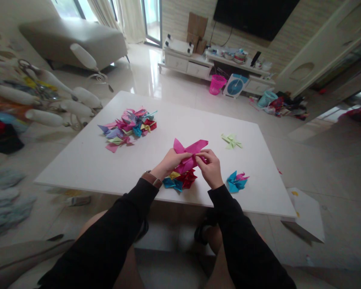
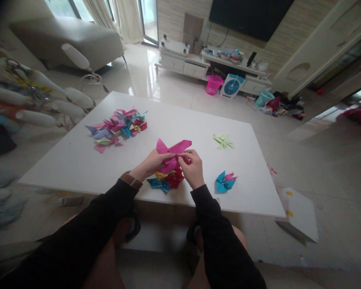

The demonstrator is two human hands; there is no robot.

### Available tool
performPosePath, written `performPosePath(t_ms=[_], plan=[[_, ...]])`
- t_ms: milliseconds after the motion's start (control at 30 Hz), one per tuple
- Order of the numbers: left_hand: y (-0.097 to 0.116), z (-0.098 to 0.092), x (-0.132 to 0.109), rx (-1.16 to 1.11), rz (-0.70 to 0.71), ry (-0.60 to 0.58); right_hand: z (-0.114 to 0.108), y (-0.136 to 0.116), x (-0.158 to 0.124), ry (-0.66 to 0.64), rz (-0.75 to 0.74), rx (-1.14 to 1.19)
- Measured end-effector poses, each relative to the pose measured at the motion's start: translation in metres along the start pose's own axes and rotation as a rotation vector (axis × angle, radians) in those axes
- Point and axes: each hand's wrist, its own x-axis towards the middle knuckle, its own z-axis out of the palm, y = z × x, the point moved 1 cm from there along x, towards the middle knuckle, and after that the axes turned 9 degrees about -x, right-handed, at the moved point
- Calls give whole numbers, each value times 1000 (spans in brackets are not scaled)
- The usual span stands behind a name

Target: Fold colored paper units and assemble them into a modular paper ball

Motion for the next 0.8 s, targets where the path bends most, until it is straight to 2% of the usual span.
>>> performPosePath(t_ms=[167,333,633,800], plan=[[-1,0,-1,11,-16,7,2,0,0,23,-11,-45],[-5,1,1,-43,-18,-46,2,1,0,34,-7,-78],[0,3,-4,-9,-60,-14,3,9,0,-26,201,119],[1,4,-4,-23,-79,-37,2,7,0,-38,238,158]])
